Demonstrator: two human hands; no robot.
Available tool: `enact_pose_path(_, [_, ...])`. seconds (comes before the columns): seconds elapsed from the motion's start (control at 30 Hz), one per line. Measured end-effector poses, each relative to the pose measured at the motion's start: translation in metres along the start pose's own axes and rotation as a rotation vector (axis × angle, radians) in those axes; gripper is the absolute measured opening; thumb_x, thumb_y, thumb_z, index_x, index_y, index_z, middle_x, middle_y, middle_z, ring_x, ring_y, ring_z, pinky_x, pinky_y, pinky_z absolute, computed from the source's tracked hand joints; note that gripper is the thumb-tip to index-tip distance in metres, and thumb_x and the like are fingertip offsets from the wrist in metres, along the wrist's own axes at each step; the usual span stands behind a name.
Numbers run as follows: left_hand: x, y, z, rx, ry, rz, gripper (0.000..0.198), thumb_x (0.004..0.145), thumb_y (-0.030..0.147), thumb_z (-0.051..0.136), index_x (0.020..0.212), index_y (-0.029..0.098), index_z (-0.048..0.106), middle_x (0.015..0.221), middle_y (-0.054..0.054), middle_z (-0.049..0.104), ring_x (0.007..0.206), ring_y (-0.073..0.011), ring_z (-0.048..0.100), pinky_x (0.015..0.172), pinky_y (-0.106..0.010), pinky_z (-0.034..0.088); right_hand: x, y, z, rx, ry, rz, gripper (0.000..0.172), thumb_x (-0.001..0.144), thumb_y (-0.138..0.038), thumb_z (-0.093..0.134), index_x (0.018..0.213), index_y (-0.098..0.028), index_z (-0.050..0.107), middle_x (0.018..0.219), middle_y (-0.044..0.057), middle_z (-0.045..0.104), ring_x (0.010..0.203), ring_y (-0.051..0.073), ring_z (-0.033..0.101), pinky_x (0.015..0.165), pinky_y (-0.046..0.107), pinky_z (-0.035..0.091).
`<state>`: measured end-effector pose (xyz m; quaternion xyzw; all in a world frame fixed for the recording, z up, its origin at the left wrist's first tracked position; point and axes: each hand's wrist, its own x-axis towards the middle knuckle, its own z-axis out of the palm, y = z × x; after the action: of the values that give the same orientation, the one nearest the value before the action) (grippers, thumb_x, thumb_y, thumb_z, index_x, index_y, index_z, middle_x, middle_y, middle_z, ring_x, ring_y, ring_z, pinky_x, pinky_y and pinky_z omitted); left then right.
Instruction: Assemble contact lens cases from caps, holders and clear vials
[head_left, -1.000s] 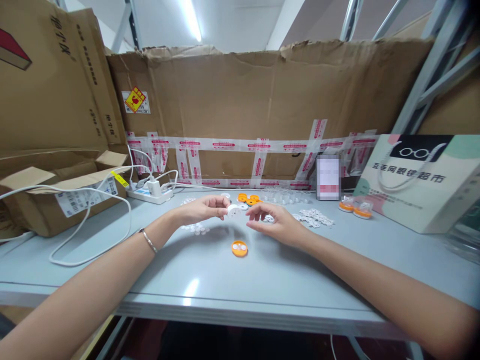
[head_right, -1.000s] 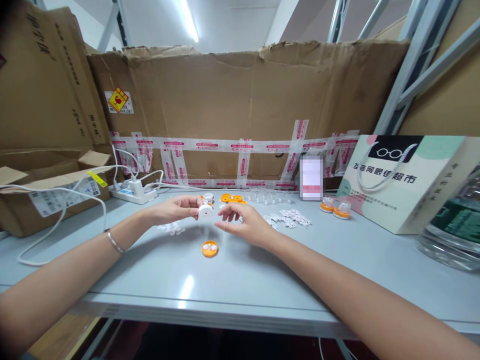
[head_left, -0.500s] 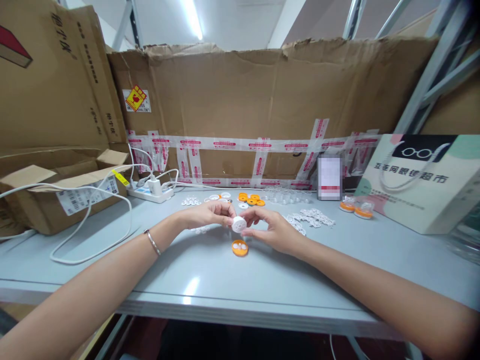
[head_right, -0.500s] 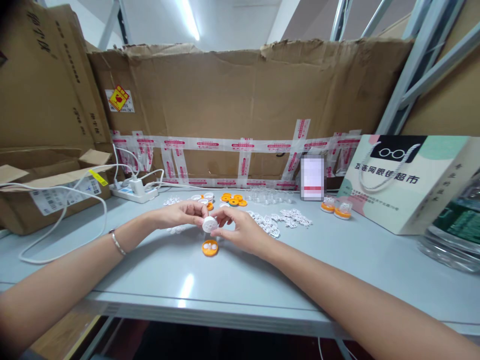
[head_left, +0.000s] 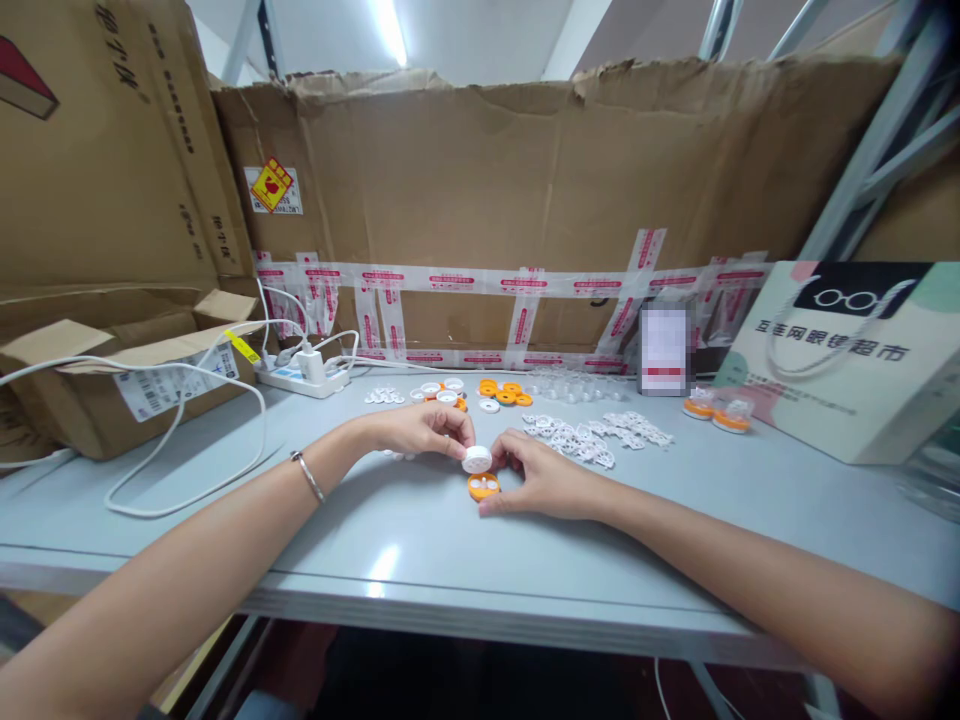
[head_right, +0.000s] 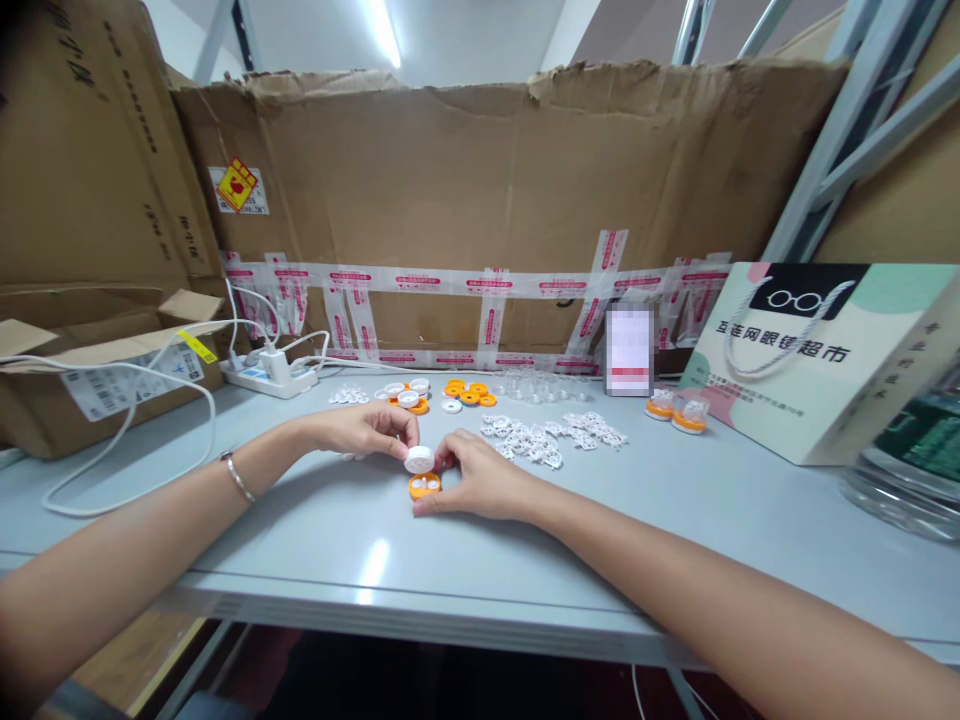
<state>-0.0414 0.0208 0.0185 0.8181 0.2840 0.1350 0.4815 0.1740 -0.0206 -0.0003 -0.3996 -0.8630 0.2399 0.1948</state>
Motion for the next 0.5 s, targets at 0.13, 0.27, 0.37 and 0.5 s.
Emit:
enact_pose_path(0.13, [-0.001,0.005,0.002,0.050,0.019,0.016,0.022,0.077,0.035,0.063,0.084,0.014,0.060,0.083,-0.001,0.061,0.079,-0.0123,0.053,0.072,-0.023,0.041,0.001,0.002,-0.001,0.023,0.016,0.035,0.041,0.054,-0.049,0.074,0.076,-0.019,0.056,0.084,0.002,0.053,0.075,0.016,0.049,0.065,0.027,0.039])
enact_pose_path(0.27, [-0.002,0.011,0.005,0.152,0.025,0.031,0.019,0.079,0.032,0.060,0.084,0.014,0.061,0.082,-0.002,0.062,0.077,-0.0123,0.054,0.070,-0.022,0.041,0.003,0.004,0.000,0.048,0.044,0.083,0.043,0.051,-0.049,0.075,0.076,-0.018,0.060,0.081,0.001,0.055,0.071,0.015,0.049,0.062,0.025,0.039])
enact_pose_path(0.37, [-0.002,0.015,0.006,0.212,0.025,0.034,0.016,0.080,0.030,0.059,0.084,0.014,0.061,0.081,-0.002,0.062,0.076,-0.0122,0.054,0.070,-0.022,0.041,0.004,0.005,0.001,0.072,0.040,0.117,0.044,0.049,-0.050,0.075,0.077,-0.018,0.062,0.078,0.000,0.056,0.069,0.014,0.049,0.059,0.024,0.037])
enact_pose_path(0.5, [-0.003,0.019,0.008,0.276,0.031,0.062,0.014,0.080,0.026,0.058,0.085,0.014,0.062,0.082,-0.002,0.062,0.077,-0.0128,0.054,0.071,-0.023,0.041,0.005,0.005,0.000,0.116,0.008,0.151,0.045,0.048,-0.051,0.075,0.078,-0.018,0.063,0.074,-0.001,0.056,0.066,0.013,0.049,0.057,0.023,0.034])
